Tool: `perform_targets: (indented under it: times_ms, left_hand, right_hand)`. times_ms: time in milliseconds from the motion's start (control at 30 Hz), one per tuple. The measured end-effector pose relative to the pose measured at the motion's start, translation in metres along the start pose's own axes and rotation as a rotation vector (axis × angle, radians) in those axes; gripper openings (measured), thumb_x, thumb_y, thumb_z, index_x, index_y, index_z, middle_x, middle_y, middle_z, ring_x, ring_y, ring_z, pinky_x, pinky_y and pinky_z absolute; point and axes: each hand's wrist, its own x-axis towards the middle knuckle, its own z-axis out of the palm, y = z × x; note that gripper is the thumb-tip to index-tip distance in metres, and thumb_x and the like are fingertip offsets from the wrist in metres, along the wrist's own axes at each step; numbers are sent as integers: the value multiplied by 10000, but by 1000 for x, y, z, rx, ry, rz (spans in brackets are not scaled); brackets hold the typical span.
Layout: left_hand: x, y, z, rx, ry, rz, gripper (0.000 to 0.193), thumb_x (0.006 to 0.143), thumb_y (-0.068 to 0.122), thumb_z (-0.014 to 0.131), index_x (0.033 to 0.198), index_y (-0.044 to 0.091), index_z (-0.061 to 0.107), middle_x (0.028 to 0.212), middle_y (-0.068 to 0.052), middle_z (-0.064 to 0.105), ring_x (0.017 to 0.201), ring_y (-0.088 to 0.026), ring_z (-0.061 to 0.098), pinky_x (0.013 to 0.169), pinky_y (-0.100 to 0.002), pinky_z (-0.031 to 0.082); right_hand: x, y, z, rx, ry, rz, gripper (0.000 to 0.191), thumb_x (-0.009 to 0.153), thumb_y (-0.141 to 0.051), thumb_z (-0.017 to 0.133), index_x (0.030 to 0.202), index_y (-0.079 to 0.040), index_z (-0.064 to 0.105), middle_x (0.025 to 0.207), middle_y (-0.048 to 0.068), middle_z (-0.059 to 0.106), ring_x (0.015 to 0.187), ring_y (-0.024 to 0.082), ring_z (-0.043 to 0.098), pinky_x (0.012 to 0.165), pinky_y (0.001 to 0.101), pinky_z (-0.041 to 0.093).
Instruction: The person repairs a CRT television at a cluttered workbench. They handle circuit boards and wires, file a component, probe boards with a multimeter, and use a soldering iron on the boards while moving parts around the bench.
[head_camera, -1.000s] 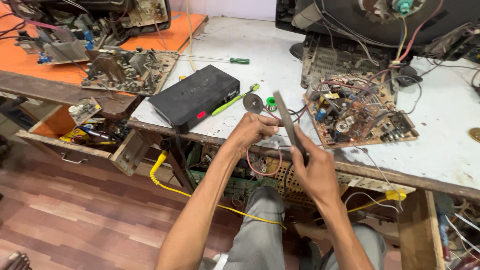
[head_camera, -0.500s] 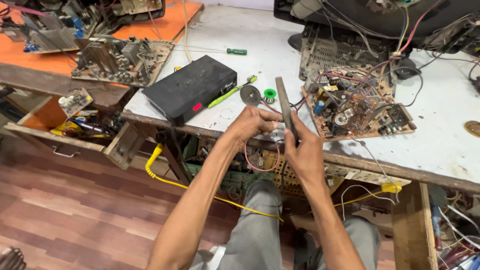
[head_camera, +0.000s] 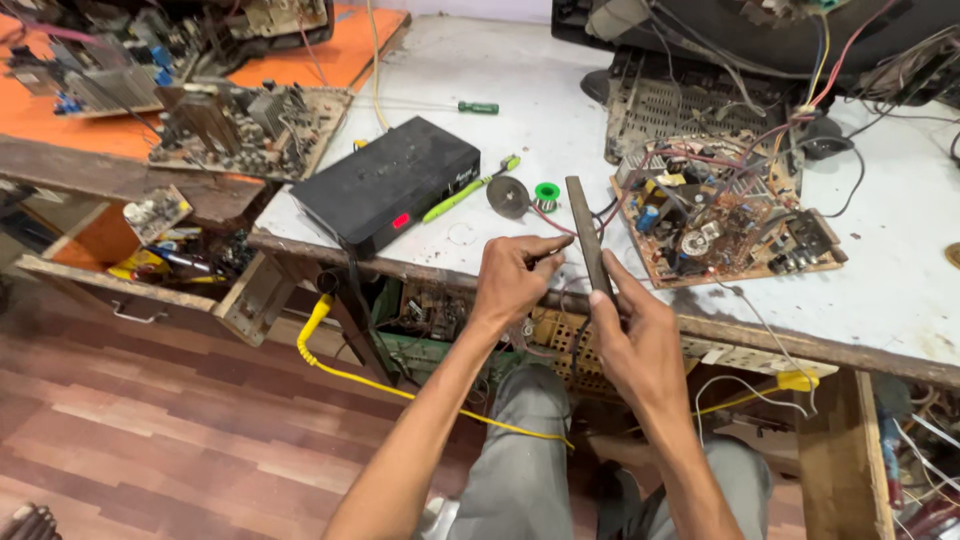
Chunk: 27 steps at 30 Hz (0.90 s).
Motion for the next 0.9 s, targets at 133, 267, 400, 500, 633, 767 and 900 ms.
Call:
perform_targets:
  times_ms: [133, 267, 400, 500, 633, 767, 900]
  left_hand:
    - [-10, 8, 8, 161, 98, 87, 226, 838, 29, 713, 1042, 59, 804, 799, -134, 741, 663, -240, 697, 604, -332, 497]
    - [-14, 11, 4, 81, 137, 169, 234, 865, 17, 683, 1078, 64, 768, 834, -116, 735, 689, -205, 708, 621, -320, 520]
    - [-14, 14, 2, 18, 139, 89, 256, 871, -8, 690, 1102, 51, 783, 708, -100, 658, 586, -149, 574, 549, -317, 431]
    - [-15, 13, 1, -29, 130, 101, 292, 864, -42, 671, 1117, 53, 783, 696, -64, 639, 599, -111, 526, 543, -295, 402]
    - [-20, 10, 1, -70, 84, 129, 311, 854, -81, 664, 1097, 64, 791, 725, -45, 656, 639, -102, 562, 574, -277, 428]
    - [-21, 9, 0, -99, 82, 142, 311, 858, -89, 674, 1098, 65, 797, 712, -49, 646, 640, -107, 552, 583, -271, 430]
    - [-17, 6, 0, -105, 111, 167, 317, 845, -104, 655, 1090, 59, 774, 754, -50, 673, 673, -101, 592, 598, -263, 460]
  right_hand:
    - [-29, -1, -5, 84, -46, 210, 558, 954, -128, 598, 1506, -84, 528, 638, -53, 479, 499, 49, 411, 421, 250, 341]
    - [-11, -6, 7, 107, -91, 136, 537, 974, -127, 598, 1503, -68, 528, 632, -47, 488, 487, 44, 431, 409, 245, 356]
    - [-8, -19, 7, 224, -94, 210, 543, 972, -122, 582, 1510, -84, 518, 609, -45, 470, 439, 63, 400, 367, 261, 315]
    - [-27, -26, -2, 191, -90, 276, 562, 959, -132, 577, 1517, -116, 511, 581, -35, 474, 424, 72, 398, 358, 266, 304]
    - [-17, -29, 2, 95, -138, 182, 526, 986, -150, 574, 1506, -79, 530, 592, -52, 447, 448, 63, 409, 384, 255, 332]
    - [-2, -29, -2, 50, -88, 174, 533, 982, -157, 574, 1507, -89, 508, 587, -36, 470, 458, 65, 420, 398, 266, 351]
    - [-17, -26, -2, -70, -105, 150, 538, 970, -170, 587, 1500, -100, 535, 575, -13, 490, 473, 61, 432, 423, 267, 374]
